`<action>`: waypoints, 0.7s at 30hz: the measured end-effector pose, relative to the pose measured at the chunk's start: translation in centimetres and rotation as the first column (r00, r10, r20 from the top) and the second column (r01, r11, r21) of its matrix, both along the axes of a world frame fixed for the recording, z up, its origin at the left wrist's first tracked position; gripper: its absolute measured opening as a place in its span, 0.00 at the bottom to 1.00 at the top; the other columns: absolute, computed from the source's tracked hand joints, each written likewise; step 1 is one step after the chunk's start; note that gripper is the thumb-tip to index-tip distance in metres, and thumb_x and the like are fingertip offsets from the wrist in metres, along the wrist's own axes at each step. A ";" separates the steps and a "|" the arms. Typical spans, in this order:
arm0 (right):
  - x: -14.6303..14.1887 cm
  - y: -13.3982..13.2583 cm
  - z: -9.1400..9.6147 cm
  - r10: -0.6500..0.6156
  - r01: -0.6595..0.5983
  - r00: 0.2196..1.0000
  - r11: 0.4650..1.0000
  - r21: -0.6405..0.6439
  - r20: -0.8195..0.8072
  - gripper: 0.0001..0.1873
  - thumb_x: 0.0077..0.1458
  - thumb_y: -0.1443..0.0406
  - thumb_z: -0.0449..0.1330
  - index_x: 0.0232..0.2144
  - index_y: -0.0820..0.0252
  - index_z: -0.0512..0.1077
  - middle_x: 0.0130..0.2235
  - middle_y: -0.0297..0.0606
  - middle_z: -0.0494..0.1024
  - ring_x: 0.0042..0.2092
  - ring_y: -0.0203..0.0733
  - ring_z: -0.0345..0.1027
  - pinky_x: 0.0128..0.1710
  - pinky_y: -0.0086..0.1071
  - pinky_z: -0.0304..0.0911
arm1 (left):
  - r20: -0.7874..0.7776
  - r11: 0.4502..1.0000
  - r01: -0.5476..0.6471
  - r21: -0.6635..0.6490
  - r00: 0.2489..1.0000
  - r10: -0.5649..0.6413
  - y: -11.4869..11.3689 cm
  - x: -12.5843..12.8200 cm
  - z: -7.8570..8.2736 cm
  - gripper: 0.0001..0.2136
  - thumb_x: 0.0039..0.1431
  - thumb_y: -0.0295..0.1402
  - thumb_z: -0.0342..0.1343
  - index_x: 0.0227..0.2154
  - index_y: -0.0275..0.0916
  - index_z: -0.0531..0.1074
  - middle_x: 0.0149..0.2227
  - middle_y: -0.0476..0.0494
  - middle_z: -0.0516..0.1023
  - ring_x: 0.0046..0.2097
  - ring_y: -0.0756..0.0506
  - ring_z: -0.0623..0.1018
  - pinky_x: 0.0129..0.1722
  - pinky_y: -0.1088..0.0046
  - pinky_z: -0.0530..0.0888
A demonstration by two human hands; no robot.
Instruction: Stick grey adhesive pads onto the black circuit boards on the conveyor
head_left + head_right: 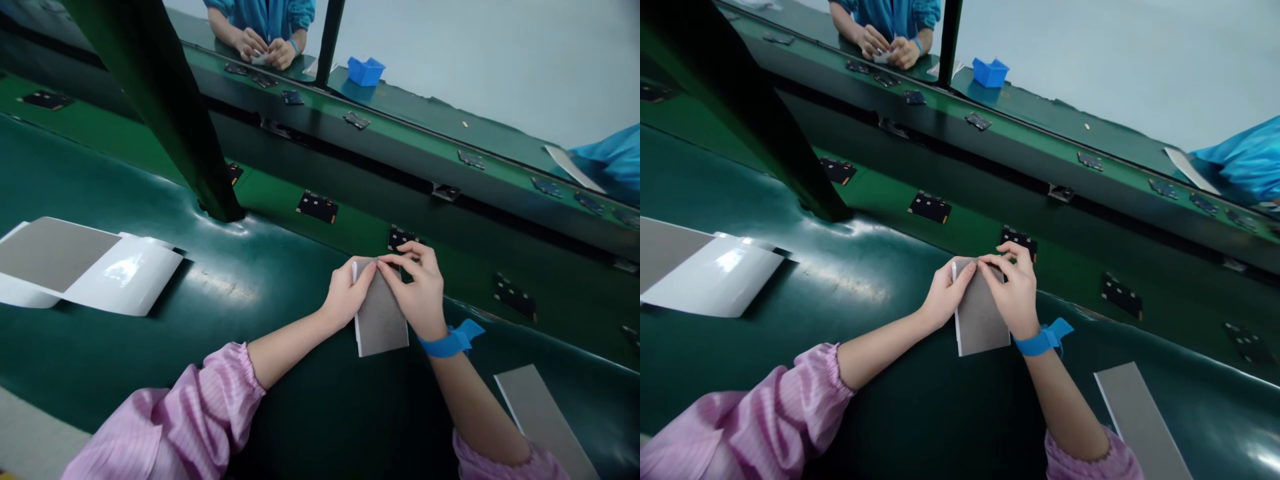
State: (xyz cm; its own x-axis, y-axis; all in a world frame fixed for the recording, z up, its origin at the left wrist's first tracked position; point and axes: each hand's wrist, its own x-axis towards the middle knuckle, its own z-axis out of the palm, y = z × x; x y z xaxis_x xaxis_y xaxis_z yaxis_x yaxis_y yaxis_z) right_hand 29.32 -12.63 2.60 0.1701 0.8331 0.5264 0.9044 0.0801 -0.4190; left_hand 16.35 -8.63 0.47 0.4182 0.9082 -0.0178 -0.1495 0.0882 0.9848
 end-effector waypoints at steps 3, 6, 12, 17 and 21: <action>0.2 0.2 0.0 -0.062 0.049 0.984 0.996 -0.081 -0.169 0.12 0.55 0.54 0.59 0.28 0.53 0.76 0.41 0.40 0.70 0.44 0.48 0.68 0.42 0.43 0.66 | -0.004 1.000 -0.010 -0.001 1.000 0.010 0.0 0.0 0.1 0.08 0.60 0.34 0.52 0.35 0.38 0.74 0.38 0.44 0.80 0.43 0.44 0.77 0.43 0.70 0.70; 0.8 0.8 0.6 -0.088 0.022 0.946 0.977 -0.210 -0.311 0.16 0.53 0.50 0.58 0.26 0.55 0.75 0.40 0.41 0.72 0.42 0.48 0.69 0.35 0.40 0.66 | -0.015 0.999 -0.032 -0.031 0.999 0.031 0.0 0.0 0.0 0.08 0.60 0.35 0.51 0.34 0.38 0.74 0.36 0.44 0.79 0.41 0.44 0.77 0.41 0.71 0.70; 2.3 6.8 0.5 -0.071 -0.061 0.889 0.961 -0.271 -0.452 0.16 0.50 0.52 0.61 0.29 0.58 0.77 0.39 0.42 0.76 0.43 0.49 0.68 0.43 0.43 0.64 | -0.016 0.996 -0.063 -0.063 0.998 0.062 0.0 0.0 -0.1 0.09 0.60 0.36 0.51 0.32 0.37 0.73 0.33 0.45 0.78 0.38 0.45 0.76 0.39 0.71 0.70; 2.6 13.5 -2.1 -0.030 -0.136 0.915 0.916 -0.377 -0.403 0.13 0.51 0.56 0.61 0.28 0.60 0.78 0.34 0.42 0.78 0.42 0.49 0.69 0.46 0.44 0.62 | 0.041 0.977 -0.171 -0.129 0.983 0.177 0.0 -0.1 -0.3 0.09 0.60 0.37 0.51 0.34 0.37 0.72 0.35 0.45 0.78 0.40 0.45 0.76 0.39 0.72 0.69; 3.1 15.3 -4.1 -0.108 -0.036 0.936 0.918 -0.395 -0.336 0.11 0.51 0.59 0.60 0.29 0.60 0.79 0.37 0.42 0.78 0.49 0.51 0.66 0.50 0.45 0.60 | 0.067 0.958 -0.226 -0.174 0.968 0.241 0.2 -0.1 -0.5 0.09 0.60 0.37 0.51 0.34 0.37 0.72 0.34 0.45 0.78 0.39 0.46 0.75 0.39 0.72 0.69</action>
State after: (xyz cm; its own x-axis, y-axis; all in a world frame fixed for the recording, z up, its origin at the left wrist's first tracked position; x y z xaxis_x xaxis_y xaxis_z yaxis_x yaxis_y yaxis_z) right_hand 32.42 2.64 -1.48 0.3136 0.9474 0.0637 0.6964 -0.1839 -0.6937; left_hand 16.22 -8.44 -0.05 0.2012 0.9684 -0.1474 -0.2688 0.1993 0.9424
